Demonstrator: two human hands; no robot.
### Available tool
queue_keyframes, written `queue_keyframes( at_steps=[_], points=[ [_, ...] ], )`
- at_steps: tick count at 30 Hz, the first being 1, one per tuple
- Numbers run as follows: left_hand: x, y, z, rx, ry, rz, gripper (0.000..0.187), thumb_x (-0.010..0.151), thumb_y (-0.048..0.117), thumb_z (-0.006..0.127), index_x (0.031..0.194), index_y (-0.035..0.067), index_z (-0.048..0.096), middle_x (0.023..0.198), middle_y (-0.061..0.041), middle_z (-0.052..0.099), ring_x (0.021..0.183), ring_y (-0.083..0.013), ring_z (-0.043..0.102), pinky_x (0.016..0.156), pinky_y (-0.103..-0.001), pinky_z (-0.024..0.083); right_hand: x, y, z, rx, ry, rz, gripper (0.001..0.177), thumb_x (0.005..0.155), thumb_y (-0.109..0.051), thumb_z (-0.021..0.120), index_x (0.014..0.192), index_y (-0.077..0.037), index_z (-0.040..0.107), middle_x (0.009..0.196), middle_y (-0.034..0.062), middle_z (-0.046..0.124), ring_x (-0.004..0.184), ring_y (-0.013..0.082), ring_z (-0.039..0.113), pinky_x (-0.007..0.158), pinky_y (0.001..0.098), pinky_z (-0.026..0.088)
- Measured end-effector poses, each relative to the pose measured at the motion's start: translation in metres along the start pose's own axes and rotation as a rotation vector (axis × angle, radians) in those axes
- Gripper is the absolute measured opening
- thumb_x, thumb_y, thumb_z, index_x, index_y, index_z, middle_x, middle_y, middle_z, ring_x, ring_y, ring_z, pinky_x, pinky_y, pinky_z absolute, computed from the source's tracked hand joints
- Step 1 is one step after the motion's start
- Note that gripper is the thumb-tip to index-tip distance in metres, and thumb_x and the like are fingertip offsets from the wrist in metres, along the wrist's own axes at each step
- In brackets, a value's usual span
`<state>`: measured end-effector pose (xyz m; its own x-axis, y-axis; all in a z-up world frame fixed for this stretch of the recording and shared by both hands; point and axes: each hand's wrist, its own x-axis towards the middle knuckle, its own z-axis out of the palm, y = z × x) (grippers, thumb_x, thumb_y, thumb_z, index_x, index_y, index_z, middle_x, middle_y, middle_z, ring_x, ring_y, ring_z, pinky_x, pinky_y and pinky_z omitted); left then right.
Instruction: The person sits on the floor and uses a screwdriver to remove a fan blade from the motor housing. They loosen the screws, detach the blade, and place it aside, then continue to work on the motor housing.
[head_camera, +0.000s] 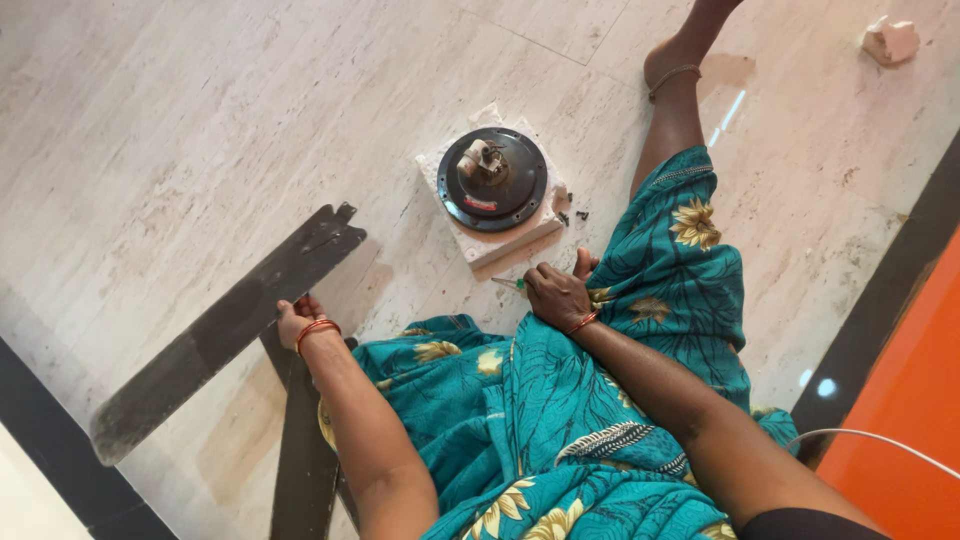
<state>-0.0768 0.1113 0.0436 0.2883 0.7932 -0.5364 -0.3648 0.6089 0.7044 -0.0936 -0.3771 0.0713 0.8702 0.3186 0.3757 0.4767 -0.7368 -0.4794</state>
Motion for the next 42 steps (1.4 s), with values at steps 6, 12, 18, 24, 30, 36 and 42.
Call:
queue_keyframes(
  at_steps=[6, 12, 18, 24, 30, 36, 42],
  points=[
    [-0.009, 0.037, -0.047, -0.097, 0.298, -0.043, 0.031, 0.103, 0.028, 0.061, 0.092, 0.0, 0.062, 0.075, -0.007, 0.064, 0.062, -0.0175, 0.061, 0.052, -0.028, 0.053, -0.003, 0.003, 0.002, 0.011, 0.025, -0.029, 0.007, 0.091, -0.019, 0.066, 0.091, -0.012, 0.065, 0.085, 0.0086, 0.062, 0.076, 0.0284, 0.07, 0.067, 0.0426, 0.055],
    [-0.027, 0.031, -0.049, 0.022, 0.217, -0.094, 0.029, 0.099, 0.034, 0.064, 0.108, 0.008, 0.053, 0.098, -0.005, 0.049, 0.085, -0.0187, 0.047, 0.07, -0.035, 0.042, -0.005, 0.007, 0.006, 0.0, 0.017, -0.024, 0.008, 0.091, -0.02, 0.067, 0.091, -0.013, 0.064, 0.085, 0.0081, 0.062, 0.077, 0.0281, 0.07, 0.068, 0.0427, 0.055],
    [-0.04, 0.031, -0.021, 1.203, -0.324, 0.375, 0.044, 0.094, 0.04, 0.066, 0.125, 0.017, 0.045, 0.122, -0.002, 0.034, 0.108, -0.0198, 0.034, 0.088, -0.042, 0.031, -0.006, 0.008, 0.009, 0.014, 0.03, -0.01, 0.009, 0.091, -0.022, 0.067, 0.091, -0.013, 0.064, 0.085, 0.008, 0.062, 0.078, 0.0287, 0.069, 0.067, 0.0431, 0.055],
    [-0.074, 0.05, -0.017, 2.266, -0.584, 0.953, 0.064, 0.089, 0.047, 0.068, 0.141, 0.026, 0.036, 0.146, 0.001, 0.019, 0.131, -0.021, 0.02, 0.106, -0.049, 0.02, -0.007, 0.01, 0.01, 0.003, 0.02, -0.019, 0.008, 0.092, -0.021, 0.067, 0.091, -0.013, 0.064, 0.085, 0.0076, 0.063, 0.076, 0.0284, 0.069, 0.066, 0.0431, 0.055],
    [-0.151, 0.086, 0.006, 2.639, -0.842, 1.207, 0.086, 0.084, 0.053, 0.07, 0.157, 0.035, 0.027, 0.17, 0.003, 0.004, 0.154, -0.0222, 0.007, 0.124, -0.056, 0.009, -0.006, 0.011, 0.012, -0.045, -0.04, -0.014, 0.009, 0.092, -0.023, 0.066, 0.093, -0.014, 0.065, 0.084, 0.0069, 0.064, 0.077, 0.0282, 0.07, 0.067, 0.0437, 0.056],
    [-0.203, 0.092, 0.018, 3.067, -0.662, 1.408, 0.103, 0.081, 0.081, 0.056, 0.163, 0.038, 0.011, 0.172, 0.002, -0.006, 0.157, -0.0229, 0.004, 0.122, -0.059, 0.016, -0.007, 0.016, 0.018, -0.087, -0.105, -0.033, 0.014, 0.086, -0.02, 0.067, 0.099, -0.015, 0.067, 0.09, 0.0073, 0.066, 0.087, 0.0284, 0.071, 0.074, 0.0443, 0.056],
    [-0.18, 0.087, 0.012, 3.197, -0.528, 1.616, 0.099, 0.083, 0.088, 0.042, 0.162, 0.037, 0.012, 0.172, 0.002, -0.003, 0.157, -0.0225, 0.004, 0.124, -0.052, 0.012, -0.007, 0.025, 0.026, -0.165, -0.206, -0.061, 0.019, 0.084, -0.014, 0.065, 0.103, -0.012, 0.068, 0.096, 0.0106, 0.065, 0.091, 0.0299, 0.071, 0.079, 0.0435, 0.056]
  ],
)
